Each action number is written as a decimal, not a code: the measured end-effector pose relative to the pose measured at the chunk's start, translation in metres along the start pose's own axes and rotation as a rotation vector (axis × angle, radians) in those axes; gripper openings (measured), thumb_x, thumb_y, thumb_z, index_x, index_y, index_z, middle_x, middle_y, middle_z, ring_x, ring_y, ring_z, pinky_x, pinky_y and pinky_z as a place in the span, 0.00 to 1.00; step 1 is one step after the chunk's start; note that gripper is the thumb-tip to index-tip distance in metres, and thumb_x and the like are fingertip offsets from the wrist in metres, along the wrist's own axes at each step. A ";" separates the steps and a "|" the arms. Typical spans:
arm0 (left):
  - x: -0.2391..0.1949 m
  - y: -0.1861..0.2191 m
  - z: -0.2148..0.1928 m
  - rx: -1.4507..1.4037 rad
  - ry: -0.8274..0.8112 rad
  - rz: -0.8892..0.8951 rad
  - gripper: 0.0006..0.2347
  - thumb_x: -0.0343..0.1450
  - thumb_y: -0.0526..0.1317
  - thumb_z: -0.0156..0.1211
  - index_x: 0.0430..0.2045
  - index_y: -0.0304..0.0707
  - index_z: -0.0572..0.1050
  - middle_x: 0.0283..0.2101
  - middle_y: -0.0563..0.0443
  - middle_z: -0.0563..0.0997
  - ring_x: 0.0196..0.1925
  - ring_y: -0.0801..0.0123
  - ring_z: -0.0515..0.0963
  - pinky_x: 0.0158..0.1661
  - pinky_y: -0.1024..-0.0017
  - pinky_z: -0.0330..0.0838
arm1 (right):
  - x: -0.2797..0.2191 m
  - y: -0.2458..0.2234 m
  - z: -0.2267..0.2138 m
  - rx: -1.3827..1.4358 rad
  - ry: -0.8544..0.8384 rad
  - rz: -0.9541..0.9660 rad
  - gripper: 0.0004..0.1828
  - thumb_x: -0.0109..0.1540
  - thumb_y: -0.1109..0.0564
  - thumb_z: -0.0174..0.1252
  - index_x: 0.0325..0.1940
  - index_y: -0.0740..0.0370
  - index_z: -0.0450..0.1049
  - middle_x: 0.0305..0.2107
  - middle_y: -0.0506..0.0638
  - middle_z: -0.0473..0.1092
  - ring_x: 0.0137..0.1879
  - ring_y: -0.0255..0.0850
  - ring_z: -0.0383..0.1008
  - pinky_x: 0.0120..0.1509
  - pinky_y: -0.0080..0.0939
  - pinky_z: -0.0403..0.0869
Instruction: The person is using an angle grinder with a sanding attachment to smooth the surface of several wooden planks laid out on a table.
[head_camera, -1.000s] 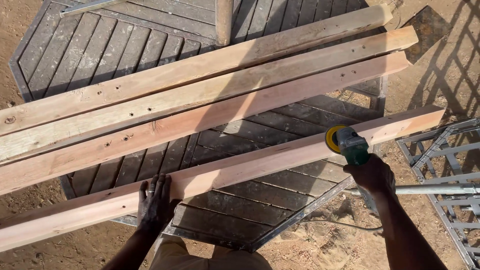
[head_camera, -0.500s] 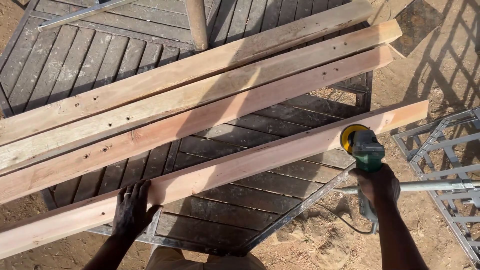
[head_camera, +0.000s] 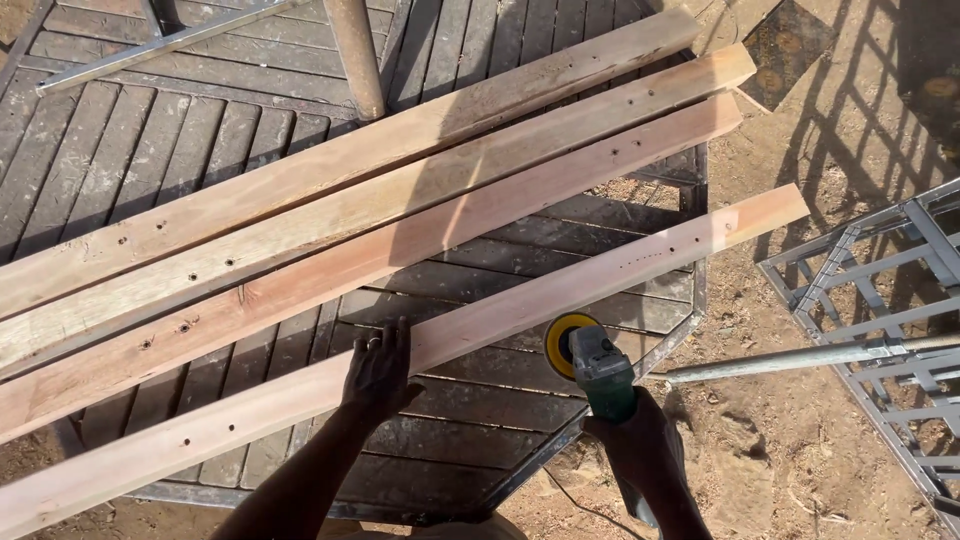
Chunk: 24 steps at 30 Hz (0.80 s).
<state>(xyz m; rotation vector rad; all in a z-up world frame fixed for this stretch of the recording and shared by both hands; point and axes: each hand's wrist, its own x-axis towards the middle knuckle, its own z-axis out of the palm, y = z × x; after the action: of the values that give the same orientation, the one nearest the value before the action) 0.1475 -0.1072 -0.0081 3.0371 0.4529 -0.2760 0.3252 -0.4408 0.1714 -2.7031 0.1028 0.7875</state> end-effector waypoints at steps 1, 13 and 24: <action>0.007 0.001 0.003 -0.004 0.003 0.013 0.59 0.61 0.68 0.71 0.75 0.30 0.39 0.75 0.31 0.53 0.68 0.41 0.65 0.64 0.43 0.55 | -0.004 0.000 -0.001 0.002 0.009 0.010 0.34 0.40 0.43 0.75 0.49 0.48 0.76 0.37 0.46 0.81 0.39 0.43 0.78 0.40 0.44 0.71; -0.124 -0.120 0.068 0.052 0.068 0.010 0.45 0.64 0.68 0.58 0.73 0.43 0.53 0.76 0.47 0.57 0.75 0.59 0.59 0.70 0.56 0.53 | -0.047 -0.036 -0.026 -0.077 0.038 0.082 0.36 0.40 0.39 0.76 0.51 0.46 0.78 0.44 0.48 0.81 0.51 0.47 0.80 0.49 0.49 0.74; -0.232 -0.217 0.033 0.053 -0.002 0.034 0.57 0.46 0.64 0.81 0.69 0.35 0.58 0.61 0.44 0.74 0.59 0.51 0.75 0.62 0.53 0.66 | -0.067 -0.061 0.001 -0.295 -0.100 0.054 0.36 0.45 0.34 0.70 0.54 0.42 0.72 0.47 0.53 0.81 0.55 0.58 0.79 0.53 0.56 0.73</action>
<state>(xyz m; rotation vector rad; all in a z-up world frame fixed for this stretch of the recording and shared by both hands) -0.1400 0.0310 -0.0045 3.0920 0.3992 -0.2942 0.2777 -0.3839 0.2244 -2.9383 0.0389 1.0245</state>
